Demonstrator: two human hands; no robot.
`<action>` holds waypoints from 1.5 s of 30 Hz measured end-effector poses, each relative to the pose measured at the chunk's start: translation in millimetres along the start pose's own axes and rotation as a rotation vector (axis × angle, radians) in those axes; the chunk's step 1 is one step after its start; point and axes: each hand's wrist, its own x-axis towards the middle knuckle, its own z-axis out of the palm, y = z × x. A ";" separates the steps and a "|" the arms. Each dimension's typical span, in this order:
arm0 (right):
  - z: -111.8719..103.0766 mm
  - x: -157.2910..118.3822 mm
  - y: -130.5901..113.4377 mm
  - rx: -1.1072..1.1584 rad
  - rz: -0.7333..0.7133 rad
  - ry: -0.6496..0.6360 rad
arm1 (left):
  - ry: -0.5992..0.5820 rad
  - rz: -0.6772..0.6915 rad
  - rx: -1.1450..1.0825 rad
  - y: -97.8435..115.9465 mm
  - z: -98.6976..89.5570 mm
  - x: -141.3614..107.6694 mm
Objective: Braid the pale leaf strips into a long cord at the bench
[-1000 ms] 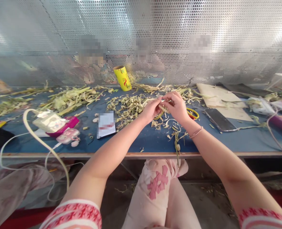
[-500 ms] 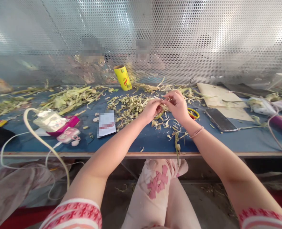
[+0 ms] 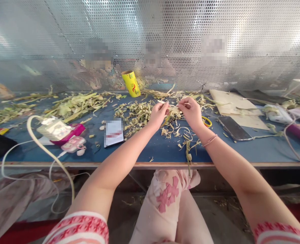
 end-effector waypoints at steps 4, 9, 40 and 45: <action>1.0 3.3 5.1 0.208 0.221 0.007 | -0.003 0.136 0.174 -0.7 -3.7 -0.1; -1.3 3.2 2.1 0.482 0.438 -0.078 | -0.034 0.245 0.322 7.5 -4.6 -4.8; 1.1 -2.6 -6.5 0.275 0.124 -0.179 | -0.154 0.025 0.212 6.3 1.4 -7.7; 0.5 -2.8 -7.3 0.253 0.165 -0.177 | -0.182 0.017 0.144 -0.5 0.0 -4.5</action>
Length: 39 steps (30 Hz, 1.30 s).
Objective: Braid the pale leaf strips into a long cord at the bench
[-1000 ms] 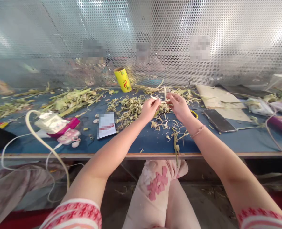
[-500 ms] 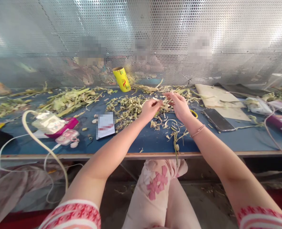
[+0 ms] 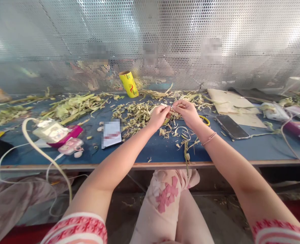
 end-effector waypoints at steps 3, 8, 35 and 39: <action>-0.7 0.9 0.0 -0.029 -0.007 0.004 | 0.004 0.000 -0.030 -0.6 -0.3 0.4; -4.2 3.5 1.7 -0.130 -0.050 0.017 | -0.016 -0.020 -0.138 1.9 -0.3 -0.1; -14.2 6.8 1.3 -0.384 -0.327 -0.061 | 0.005 -0.080 -0.146 10.1 1.5 -4.5; -12.9 5.8 0.8 -0.370 -0.332 -0.077 | 0.018 -0.089 -0.138 13.6 2.4 -6.0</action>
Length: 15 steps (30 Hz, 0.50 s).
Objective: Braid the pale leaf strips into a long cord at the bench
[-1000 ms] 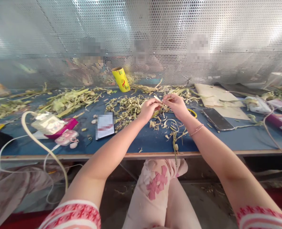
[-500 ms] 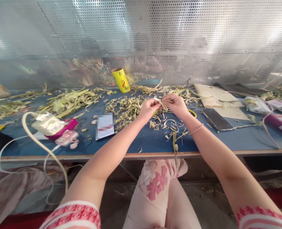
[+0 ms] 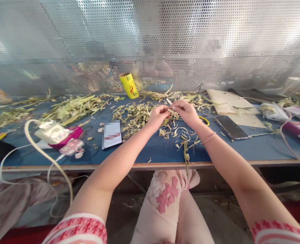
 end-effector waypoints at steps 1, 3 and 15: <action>0.1 -0.2 -0.2 0.004 0.000 0.002 | -0.001 -0.004 -0.001 0.3 0.3 -0.2; 0.2 -0.3 -0.4 0.004 0.005 0.005 | -0.008 -0.019 -0.007 0.6 0.8 -0.7; -0.5 0.6 3.6 -0.037 -0.020 0.038 | 0.045 -0.224 -0.184 1.9 3.8 1.0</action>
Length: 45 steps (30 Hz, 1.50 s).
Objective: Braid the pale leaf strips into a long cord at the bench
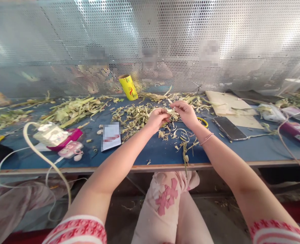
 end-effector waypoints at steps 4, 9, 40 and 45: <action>-0.5 0.4 -0.3 0.001 0.002 -0.016 | 0.004 -0.003 0.061 -3.6 -1.4 3.6; -1.2 1.5 3.2 0.001 -0.006 -0.024 | -0.004 0.119 0.233 -14.2 -7.9 10.9; 13.8 -3.0 12.3 0.614 0.486 0.157 | -0.054 -0.074 0.352 -5.0 1.2 -1.1; 16.7 -3.9 19.4 0.292 0.447 0.161 | -0.073 -0.054 0.418 -6.3 0.8 -0.8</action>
